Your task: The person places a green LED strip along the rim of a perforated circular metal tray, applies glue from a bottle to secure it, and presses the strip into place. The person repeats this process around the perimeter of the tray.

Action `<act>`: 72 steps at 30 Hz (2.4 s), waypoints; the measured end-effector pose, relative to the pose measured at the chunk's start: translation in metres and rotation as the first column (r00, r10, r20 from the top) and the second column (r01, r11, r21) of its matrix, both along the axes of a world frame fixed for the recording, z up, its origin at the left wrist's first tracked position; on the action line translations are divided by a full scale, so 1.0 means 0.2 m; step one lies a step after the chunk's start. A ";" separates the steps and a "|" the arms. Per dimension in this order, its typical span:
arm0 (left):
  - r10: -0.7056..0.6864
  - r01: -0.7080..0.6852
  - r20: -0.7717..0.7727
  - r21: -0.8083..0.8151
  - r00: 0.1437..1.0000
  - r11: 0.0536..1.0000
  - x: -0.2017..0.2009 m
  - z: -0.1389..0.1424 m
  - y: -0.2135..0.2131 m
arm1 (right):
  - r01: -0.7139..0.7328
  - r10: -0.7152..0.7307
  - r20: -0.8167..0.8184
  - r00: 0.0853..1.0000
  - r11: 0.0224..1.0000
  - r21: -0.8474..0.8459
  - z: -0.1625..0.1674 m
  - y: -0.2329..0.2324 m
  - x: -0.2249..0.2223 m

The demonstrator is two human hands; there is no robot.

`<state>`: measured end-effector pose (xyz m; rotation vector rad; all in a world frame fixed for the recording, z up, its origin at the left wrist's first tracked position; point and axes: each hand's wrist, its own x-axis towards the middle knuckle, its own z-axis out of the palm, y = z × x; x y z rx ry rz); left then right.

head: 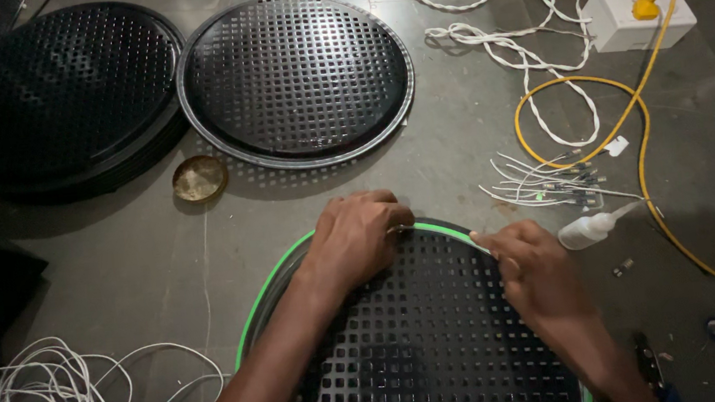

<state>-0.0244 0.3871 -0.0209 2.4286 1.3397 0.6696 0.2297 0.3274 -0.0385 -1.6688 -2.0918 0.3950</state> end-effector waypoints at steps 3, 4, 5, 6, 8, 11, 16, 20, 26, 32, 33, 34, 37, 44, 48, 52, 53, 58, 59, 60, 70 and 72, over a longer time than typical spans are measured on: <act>-0.004 0.004 0.007 0.008 1.000 1.000 0.00 0.00 0.00 | 0.012 -0.013 -0.041 0.999 1.000 -0.020 0.02 0.00 -0.01; -0.007 0.007 0.011 0.004 1.000 1.000 0.00 0.00 0.01 | 0.024 -0.025 -0.038 0.999 0.999 -0.022 0.02 0.00 -0.02; -0.010 0.010 0.016 0.000 1.000 1.000 0.00 0.00 0.01 | 0.037 -0.038 -0.034 0.999 0.999 -0.022 0.02 0.00 -0.02; -0.007 0.007 0.011 -0.005 1.000 1.000 0.00 0.01 0.01 | 0.039 -0.040 -0.044 0.998 0.999 -0.016 0.03 0.00 -0.03; -0.001 0.001 -0.001 -0.017 1.000 1.000 0.00 0.01 0.01 | 0.042 -0.043 -0.066 0.997 0.999 -0.004 0.04 0.00 -0.03; -0.002 0.001 -0.032 -0.034 0.999 0.999 0.00 0.01 0.01 | 0.044 -0.045 -0.044 0.998 0.999 -0.020 0.05 0.00 -0.03; -0.003 0.002 -0.026 -0.033 1.000 0.999 0.01 0.01 0.01 | 0.050 -0.050 -0.039 0.998 0.999 -0.012 0.05 0.00 -0.04; 0.004 -0.007 -0.056 -0.054 0.998 0.998 0.01 0.01 0.01 | 0.070 -0.071 -0.028 0.997 0.996 -0.047 0.05 0.00 -0.04; 0.009 -0.021 -0.096 -0.126 0.995 0.992 0.02 0.02 0.00 | 0.059 -0.064 -0.042 0.997 0.993 -0.105 0.05 0.00 -0.03; 0.019 -0.023 -0.079 -0.055 0.997 0.998 0.02 0.03 -0.01 | 0.010 -0.011 -0.061 0.998 1.000 -0.018 0.07 0.00 -0.04; 0.014 -0.020 -0.088 -0.064 0.996 0.998 0.02 0.03 -0.01 | 0.019 -0.021 -0.061 0.998 0.999 -0.026 0.07 0.00 -0.04; 0.009 -0.016 -0.098 -0.072 0.995 0.997 0.02 0.03 -0.01 | 0.030 -0.032 -0.062 0.998 0.999 -0.035 0.06 0.00 -0.03; 0.006 -0.012 -0.107 -0.060 0.994 0.998 0.03 0.02 -0.01 | 0.068 -0.072 -0.077 0.994 0.997 -0.048 0.03 -0.01 -0.02; -0.098 0.102 -0.053 0.070 0.994 0.992 0.08 0.00 -0.04 | 0.042 -0.044 -0.164 0.986 0.999 -0.015 -0.06 0.03 0.05; -0.122 0.126 -0.066 0.070 0.990 0.989 0.11 0.00 -0.07 | 0.137 -0.173 -0.217 0.961 0.976 -0.172 -0.02 0.02 0.12; -0.128 0.136 -0.065 0.124 0.990 0.983 0.10 0.04 -0.06 | 0.244 -0.263 -0.054 0.963 0.942 -0.228 0.01 -0.05 0.20; -0.129 0.136 -0.057 0.151 0.990 0.979 0.10 0.06 -0.05 | 0.227 -0.235 -0.017 0.972 0.953 -0.202 0.02 -0.07 0.24; 0.171 -0.159 -0.174 0.079 0.970 0.984 -0.05 0.14 -0.02 | 0.114 -0.151 -0.181 0.972 0.974 -0.196 -0.01 -0.22 0.43; 0.254 -0.251 -0.202 0.041 0.946 0.967 -0.11 0.15 -0.02 | 0.106 -0.157 -0.220 0.963 0.967 -0.230 -0.02 -0.24 0.45; 0.307 -0.324 -0.296 -0.010 0.905 0.946 -0.16 0.16 -0.02 | 0.178 -0.221 -0.096 0.971 0.928 -0.328 -0.03 -0.28 0.47; 0.356 -0.540 -0.460 -0.370 0.813 0.756 -0.43 0.10 -0.16 | 0.444 -0.384 0.246 0.890 0.607 -0.659 0.03 -0.80 0.33; 0.365 -0.544 -0.465 -0.342 0.807 0.766 -0.43 0.07 -0.20 | 0.395 -0.339 0.222 0.914 0.626 -0.672 0.04 -0.85 0.31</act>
